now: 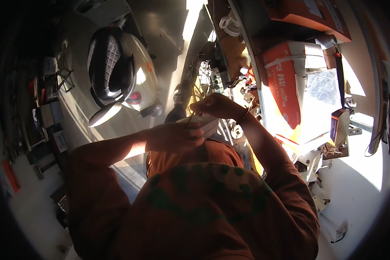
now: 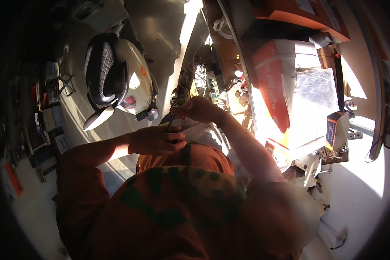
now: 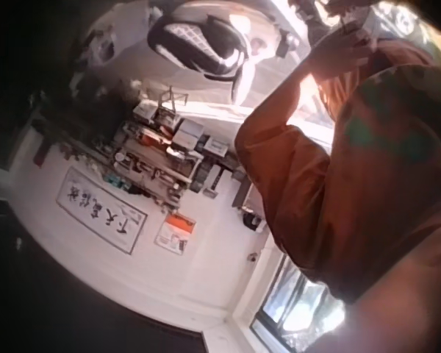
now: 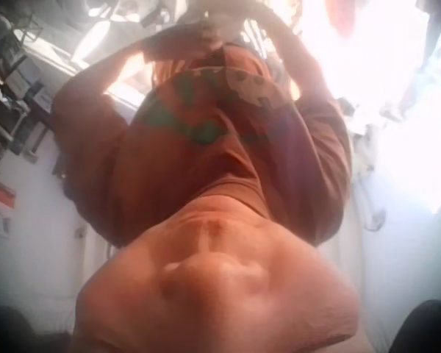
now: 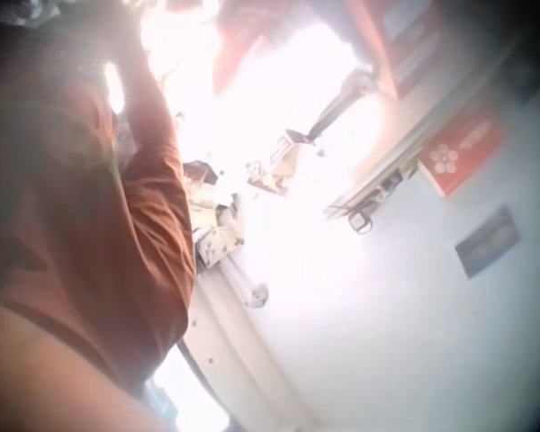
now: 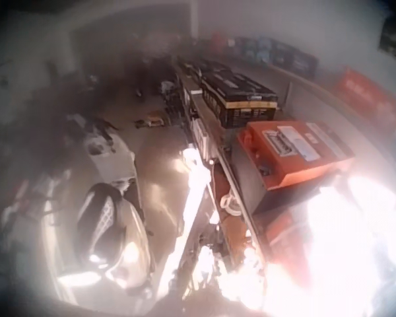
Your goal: The person works on a scooter in a cluttered workshop, handling wires and small components. They use tools like a screwdriver and pliers to manipulate parts, then walk around the room to gather additional items and return to the scooter.
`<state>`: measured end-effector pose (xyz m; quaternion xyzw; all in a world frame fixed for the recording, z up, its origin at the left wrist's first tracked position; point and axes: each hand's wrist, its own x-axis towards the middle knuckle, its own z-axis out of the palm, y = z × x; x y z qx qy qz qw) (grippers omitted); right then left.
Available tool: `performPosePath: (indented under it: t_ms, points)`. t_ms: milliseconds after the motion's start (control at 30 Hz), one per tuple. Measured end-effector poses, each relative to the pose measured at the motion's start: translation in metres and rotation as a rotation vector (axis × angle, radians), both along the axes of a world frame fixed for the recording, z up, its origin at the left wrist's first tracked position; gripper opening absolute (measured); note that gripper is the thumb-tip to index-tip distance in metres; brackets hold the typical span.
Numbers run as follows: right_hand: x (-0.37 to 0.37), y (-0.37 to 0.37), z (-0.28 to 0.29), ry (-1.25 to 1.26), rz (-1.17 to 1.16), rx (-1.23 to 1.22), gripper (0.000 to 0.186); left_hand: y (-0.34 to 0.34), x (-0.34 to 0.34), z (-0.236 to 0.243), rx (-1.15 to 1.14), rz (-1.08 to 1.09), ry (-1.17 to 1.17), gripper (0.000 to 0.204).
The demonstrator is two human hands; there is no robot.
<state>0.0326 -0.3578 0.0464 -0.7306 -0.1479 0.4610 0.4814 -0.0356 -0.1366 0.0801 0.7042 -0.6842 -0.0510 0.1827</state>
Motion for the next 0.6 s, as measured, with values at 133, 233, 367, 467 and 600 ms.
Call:
performPosePath:
  t_ms: [133, 233, 367, 467, 600]
  points:
    - [-0.01, 0.01, -0.001, 0.254, -0.446, 0.335, 0.035, -0.041, -0.019, -0.026, -0.115, 0.039, -0.049, 0.02]
    - [-0.001, 0.016, 0.037, 0.291, -0.557, 0.546, 0.028, -0.058, -0.028, -0.049, -0.09, 0.123, -0.111, 0.012]
    - [0.01, 0.015, 0.105, 0.71, -0.584, 0.861, 0.03, -0.051, -0.05, -0.101, -0.006, 0.243, -0.192, 0.006]
    - [0.009, 0.011, 0.13, 0.691, -0.495, 0.943, 0.037, -0.04, -0.051, -0.108, 0.076, 0.372, -0.037, 0.006]
    - [0.006, 0.033, 0.137, 0.631, -0.446, 0.848, 0.037, -0.016, -0.046, -0.11, 0.013, 0.716, 0.414, 0.004]
